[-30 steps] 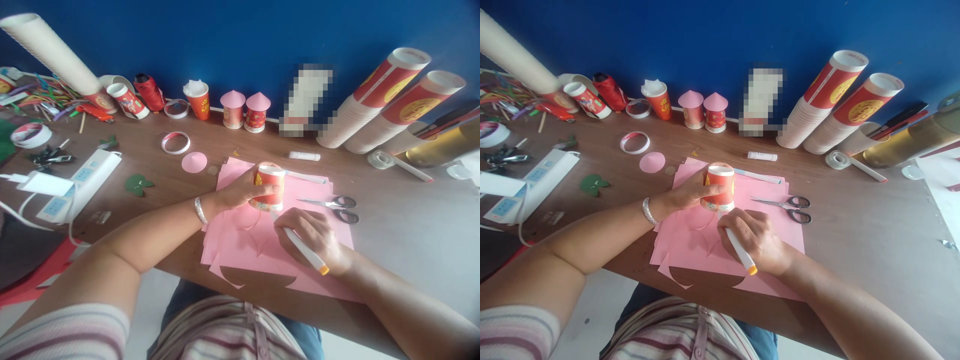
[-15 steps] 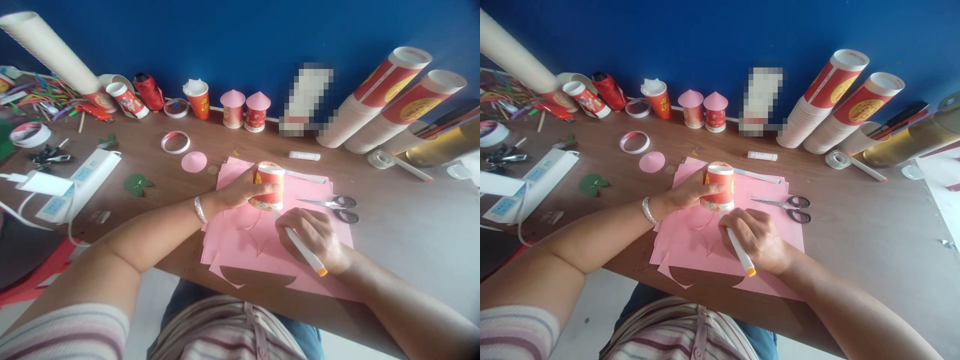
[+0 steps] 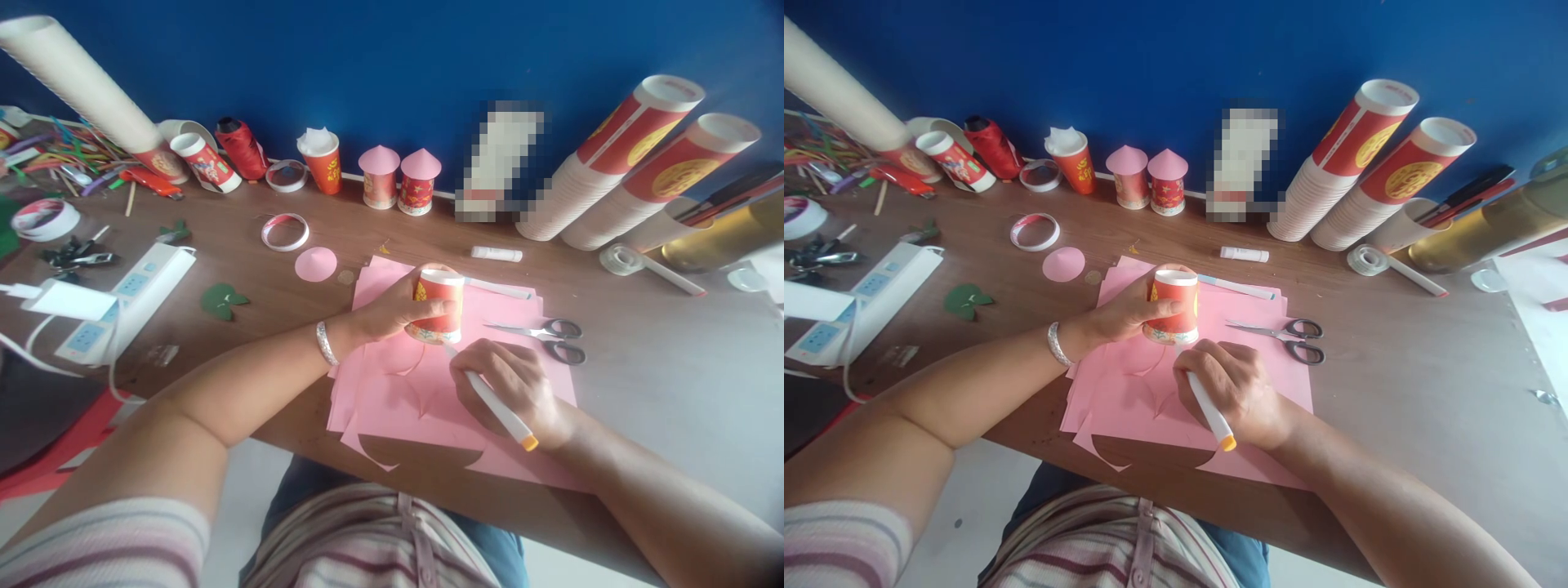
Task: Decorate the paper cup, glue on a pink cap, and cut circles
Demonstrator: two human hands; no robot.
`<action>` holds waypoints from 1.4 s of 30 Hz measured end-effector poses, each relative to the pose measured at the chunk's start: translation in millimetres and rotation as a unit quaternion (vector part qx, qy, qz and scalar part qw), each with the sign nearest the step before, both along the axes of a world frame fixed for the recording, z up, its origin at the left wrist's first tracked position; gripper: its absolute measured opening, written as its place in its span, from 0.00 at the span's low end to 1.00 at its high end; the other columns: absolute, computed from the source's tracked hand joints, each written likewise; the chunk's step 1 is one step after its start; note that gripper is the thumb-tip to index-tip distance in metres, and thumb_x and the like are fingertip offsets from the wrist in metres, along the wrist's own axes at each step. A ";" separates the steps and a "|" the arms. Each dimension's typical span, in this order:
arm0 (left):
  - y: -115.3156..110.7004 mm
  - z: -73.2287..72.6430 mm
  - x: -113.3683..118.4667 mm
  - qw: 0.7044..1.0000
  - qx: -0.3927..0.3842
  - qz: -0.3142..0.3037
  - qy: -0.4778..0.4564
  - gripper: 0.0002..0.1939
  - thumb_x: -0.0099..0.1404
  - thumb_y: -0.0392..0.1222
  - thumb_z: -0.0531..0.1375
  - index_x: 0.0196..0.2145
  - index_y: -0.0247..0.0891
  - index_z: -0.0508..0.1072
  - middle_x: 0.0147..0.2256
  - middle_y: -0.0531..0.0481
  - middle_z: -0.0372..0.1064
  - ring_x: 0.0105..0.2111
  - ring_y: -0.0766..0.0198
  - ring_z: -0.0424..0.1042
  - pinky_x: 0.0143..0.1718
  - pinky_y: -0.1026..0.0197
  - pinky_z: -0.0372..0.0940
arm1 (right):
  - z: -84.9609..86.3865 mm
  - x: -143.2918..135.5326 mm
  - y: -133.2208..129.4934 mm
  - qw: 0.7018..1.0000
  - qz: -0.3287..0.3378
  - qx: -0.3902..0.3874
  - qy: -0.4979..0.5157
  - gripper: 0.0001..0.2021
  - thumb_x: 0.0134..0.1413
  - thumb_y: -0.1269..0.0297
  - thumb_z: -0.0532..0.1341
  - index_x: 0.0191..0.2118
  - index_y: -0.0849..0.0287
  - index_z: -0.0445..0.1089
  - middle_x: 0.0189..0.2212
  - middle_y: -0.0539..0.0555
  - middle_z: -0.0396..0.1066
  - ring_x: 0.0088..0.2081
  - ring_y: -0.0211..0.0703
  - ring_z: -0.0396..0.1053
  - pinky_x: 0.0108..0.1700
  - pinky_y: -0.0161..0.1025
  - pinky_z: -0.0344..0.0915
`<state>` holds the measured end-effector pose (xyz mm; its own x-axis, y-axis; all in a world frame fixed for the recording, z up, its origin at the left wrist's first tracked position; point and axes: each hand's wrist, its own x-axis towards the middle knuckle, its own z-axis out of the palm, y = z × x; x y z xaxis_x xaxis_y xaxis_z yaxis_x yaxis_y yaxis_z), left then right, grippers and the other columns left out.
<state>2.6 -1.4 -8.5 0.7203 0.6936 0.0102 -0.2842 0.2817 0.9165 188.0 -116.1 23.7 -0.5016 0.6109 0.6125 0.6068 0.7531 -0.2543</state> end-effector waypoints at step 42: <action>-0.1 1.4 -2.8 0.998 0.046 -0.006 0.031 0.23 0.60 0.53 0.71 0.46 0.40 0.69 0.38 0.48 0.68 0.36 0.64 0.69 0.36 0.61 0.67 | -1.6 -0.5 2.4 1.000 0.018 0.005 -0.004 0.10 0.60 0.80 0.59 0.41 0.57 0.66 0.28 0.48 0.71 0.24 0.35 0.67 0.25 0.34 0.64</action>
